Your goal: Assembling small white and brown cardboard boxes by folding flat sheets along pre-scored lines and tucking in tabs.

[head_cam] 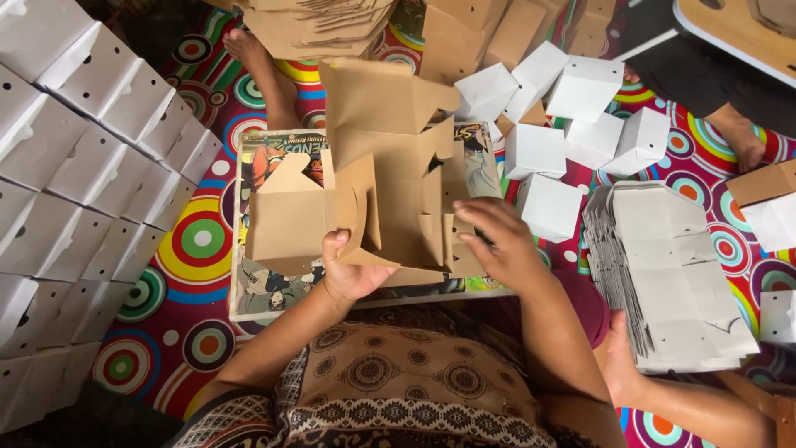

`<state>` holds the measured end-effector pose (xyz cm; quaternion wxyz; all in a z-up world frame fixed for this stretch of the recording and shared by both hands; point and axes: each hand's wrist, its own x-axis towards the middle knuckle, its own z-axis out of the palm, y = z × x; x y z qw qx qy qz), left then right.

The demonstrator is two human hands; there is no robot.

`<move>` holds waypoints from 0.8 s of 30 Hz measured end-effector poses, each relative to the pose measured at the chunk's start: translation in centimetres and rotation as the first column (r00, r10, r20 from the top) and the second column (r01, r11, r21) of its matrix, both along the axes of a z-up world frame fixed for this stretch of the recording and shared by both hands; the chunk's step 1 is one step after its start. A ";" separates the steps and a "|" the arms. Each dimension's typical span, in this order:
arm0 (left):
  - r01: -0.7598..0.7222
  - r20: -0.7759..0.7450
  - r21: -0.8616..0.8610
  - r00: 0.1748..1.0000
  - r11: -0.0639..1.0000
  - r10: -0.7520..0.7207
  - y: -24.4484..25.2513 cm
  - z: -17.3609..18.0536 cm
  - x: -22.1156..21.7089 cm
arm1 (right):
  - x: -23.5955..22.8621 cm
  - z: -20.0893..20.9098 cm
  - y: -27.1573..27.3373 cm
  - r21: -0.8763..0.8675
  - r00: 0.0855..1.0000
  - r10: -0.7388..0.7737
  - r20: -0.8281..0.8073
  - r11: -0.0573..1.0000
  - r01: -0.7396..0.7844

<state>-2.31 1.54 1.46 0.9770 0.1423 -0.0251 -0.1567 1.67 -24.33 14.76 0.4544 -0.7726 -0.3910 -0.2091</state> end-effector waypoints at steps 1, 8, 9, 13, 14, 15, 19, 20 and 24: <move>0.008 -0.068 0.000 0.998 1.000 -0.008 -0.1 -0.1 0.2 | 0.6 -1.5 0.5 0.024 0.997 0.040 0.073 0.999 -0.042; -0.015 -0.187 -0.056 0.982 0.998 0.004 0.0 4.6 -0.9 | 0.9 -0.5 -0.3 -0.104 0.929 -0.110 0.354 0.982 0.157; -0.016 -0.189 -0.059 0.982 0.998 0.005 0.0 4.4 -0.8 | 1.0 -0.4 -0.4 -0.107 0.929 -0.108 0.353 0.982 0.155; -0.146 -0.087 -0.032 0.986 0.989 0.143 -0.9 11.9 -1.2 | 1.2 0.0 -1.3 -0.140 0.893 -0.196 0.405 0.952 0.273; -0.212 -0.017 -0.053 0.977 0.976 0.211 -1.3 15.8 -1.6 | 1.2 0.0 -1.6 -0.148 0.881 -0.226 0.415 0.939 0.311; -0.211 -0.020 -0.053 0.977 0.976 0.211 -0.9 11.8 -0.8 | 1.0 0.6 -1.3 -0.149 0.882 -0.226 0.413 0.939 0.311; -0.237 -0.022 0.376 0.964 0.896 0.264 -0.6 4.8 -0.1 | 0.5 1.9 -0.8 -0.247 0.911 -0.290 0.293 0.897 0.366; -0.126 -0.023 0.618 0.984 0.776 0.178 -0.7 5.3 -0.5 | 0.3 2.0 -0.7 -0.267 0.903 -0.339 0.262 0.874 0.406; 0.206 -0.242 0.719 0.970 0.664 -0.039 -1.6 6.8 -3.1 | 0.2 0.1 0.5 -0.210 0.935 -0.300 0.191 0.918 0.337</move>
